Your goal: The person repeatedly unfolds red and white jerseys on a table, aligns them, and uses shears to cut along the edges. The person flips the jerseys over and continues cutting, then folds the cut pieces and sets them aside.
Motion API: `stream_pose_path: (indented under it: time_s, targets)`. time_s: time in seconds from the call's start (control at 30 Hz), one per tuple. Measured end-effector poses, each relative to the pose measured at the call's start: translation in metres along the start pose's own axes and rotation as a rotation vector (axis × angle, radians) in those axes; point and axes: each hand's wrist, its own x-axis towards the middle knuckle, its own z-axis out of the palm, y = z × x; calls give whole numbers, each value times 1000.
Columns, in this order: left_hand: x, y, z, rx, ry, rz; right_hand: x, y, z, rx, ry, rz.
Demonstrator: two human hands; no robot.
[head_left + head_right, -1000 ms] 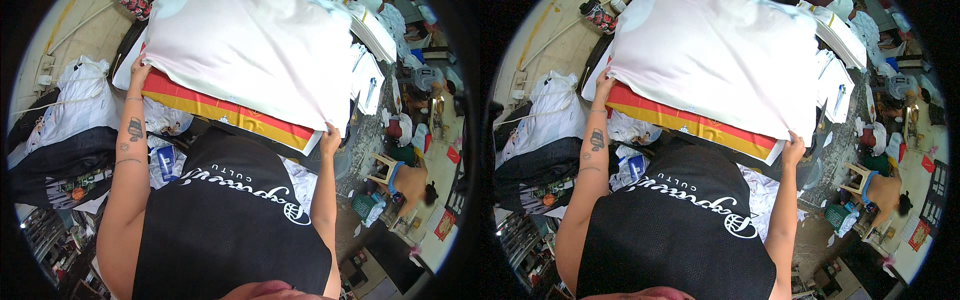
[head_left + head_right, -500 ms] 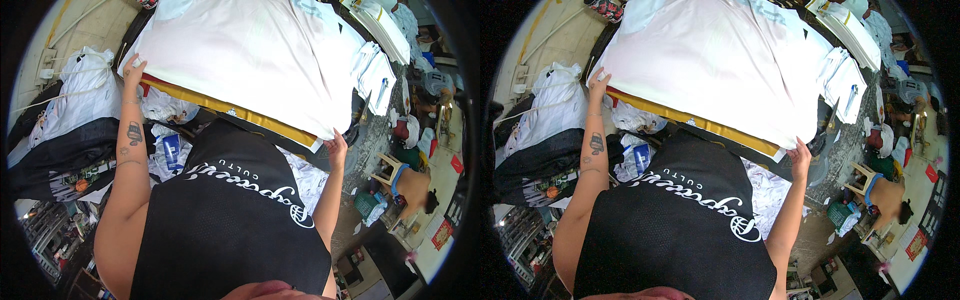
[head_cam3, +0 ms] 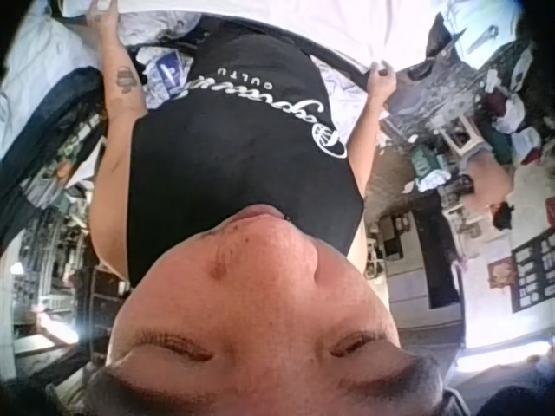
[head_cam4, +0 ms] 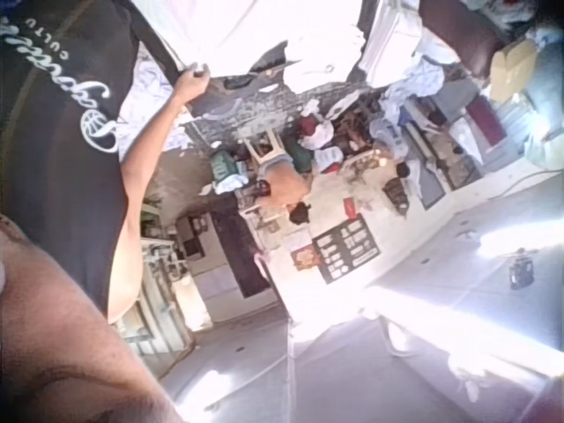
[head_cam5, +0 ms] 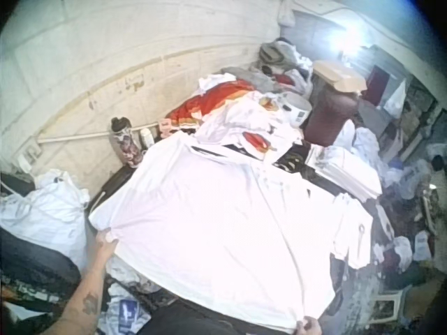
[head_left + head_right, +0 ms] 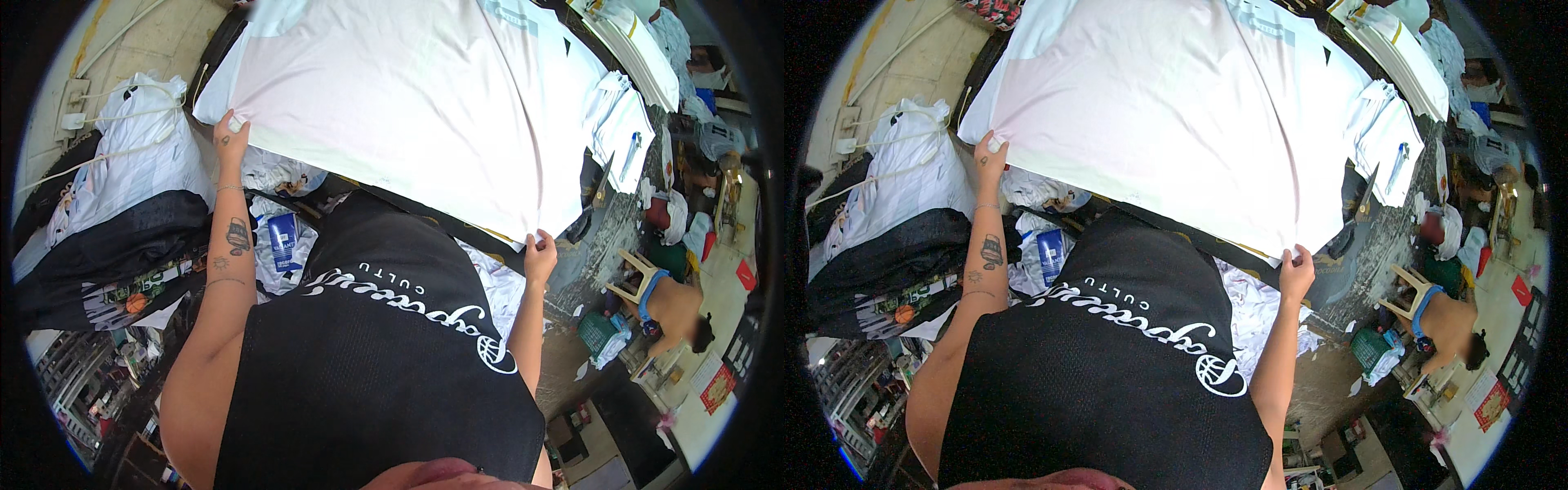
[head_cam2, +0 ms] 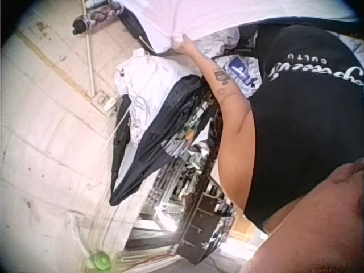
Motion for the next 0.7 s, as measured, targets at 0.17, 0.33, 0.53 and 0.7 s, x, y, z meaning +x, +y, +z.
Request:
stream_pose_path:
  time_s: [0.17, 0.33, 0.53, 0.7]
  targets:
    - [-11, 14, 3, 215, 36, 66, -4, -37, 9, -332, 68, -165]
    - [9, 51, -18, 298, -358, -210, -31, -65, 25, -280, -141, -437]
    - [84, 140, 13, 636, -86, -205, -3, -83, 8, -390, -269, -196]
    - [214, 230, 86, 211, -249, 248, 165, -143, 4, -190, -82, -360]
